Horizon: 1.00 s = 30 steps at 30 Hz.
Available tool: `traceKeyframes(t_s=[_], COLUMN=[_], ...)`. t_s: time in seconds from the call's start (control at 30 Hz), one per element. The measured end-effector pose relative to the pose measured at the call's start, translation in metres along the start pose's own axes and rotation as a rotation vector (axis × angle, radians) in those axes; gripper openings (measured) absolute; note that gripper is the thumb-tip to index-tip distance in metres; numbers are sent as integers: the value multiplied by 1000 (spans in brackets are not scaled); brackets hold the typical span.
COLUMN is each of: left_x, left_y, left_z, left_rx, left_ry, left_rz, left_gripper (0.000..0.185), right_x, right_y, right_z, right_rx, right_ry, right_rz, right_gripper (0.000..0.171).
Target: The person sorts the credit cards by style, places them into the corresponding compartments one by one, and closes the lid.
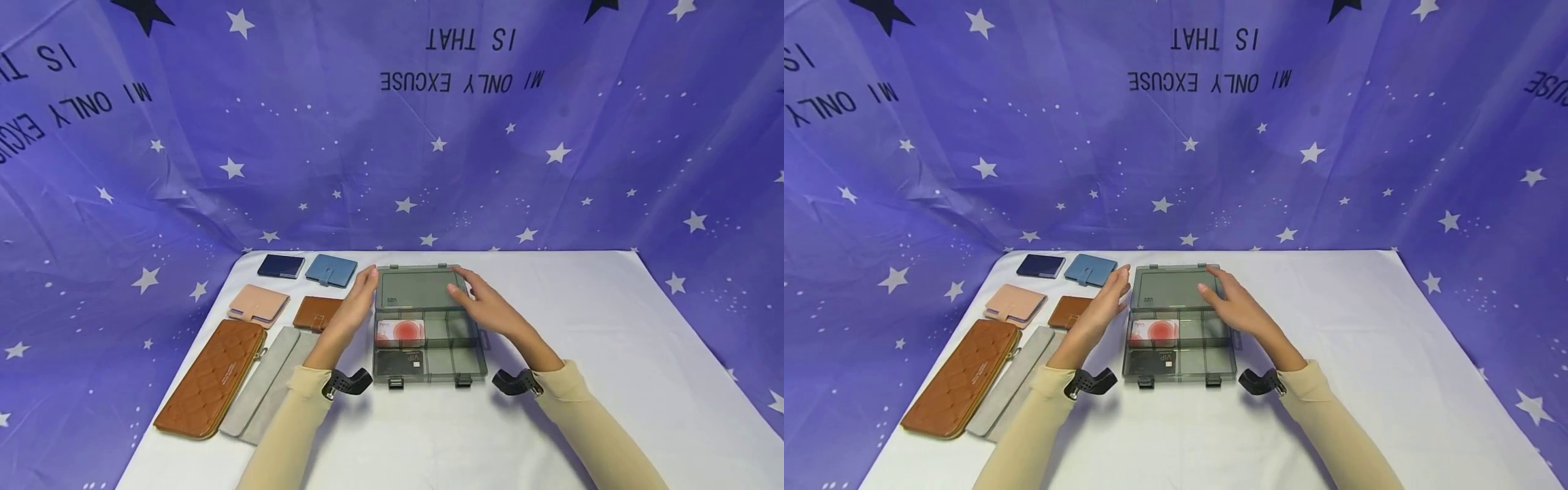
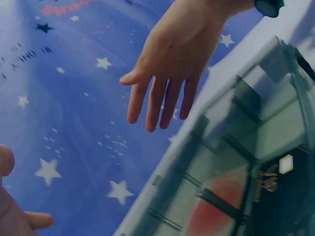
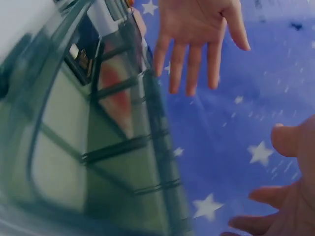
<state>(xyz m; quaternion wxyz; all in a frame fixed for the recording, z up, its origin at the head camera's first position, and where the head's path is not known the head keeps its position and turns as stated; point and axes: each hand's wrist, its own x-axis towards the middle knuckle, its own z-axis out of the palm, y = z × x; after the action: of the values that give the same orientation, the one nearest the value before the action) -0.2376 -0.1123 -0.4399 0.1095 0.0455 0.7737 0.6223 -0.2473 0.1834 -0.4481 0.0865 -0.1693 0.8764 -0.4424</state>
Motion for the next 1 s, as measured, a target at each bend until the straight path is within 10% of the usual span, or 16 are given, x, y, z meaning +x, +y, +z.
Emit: traceKeyframes(t_s=[0.4,0.67,1.0], left_x=[16,11,1], left_y=[-24,-20,2], left_z=[13,9,-10], left_rx=[-302,-301,-53], left_ry=[51,108,44], left_rz=[-111,-43,140], left_gripper=[68,68,68], right_x=[8,6,-7], right_y=[43,43,24], right_z=[-6,-9,-37], right_rx=[650,663,516], right_ry=[45,107,158], right_rz=[235,135,-3], right_gripper=[72,72,64])
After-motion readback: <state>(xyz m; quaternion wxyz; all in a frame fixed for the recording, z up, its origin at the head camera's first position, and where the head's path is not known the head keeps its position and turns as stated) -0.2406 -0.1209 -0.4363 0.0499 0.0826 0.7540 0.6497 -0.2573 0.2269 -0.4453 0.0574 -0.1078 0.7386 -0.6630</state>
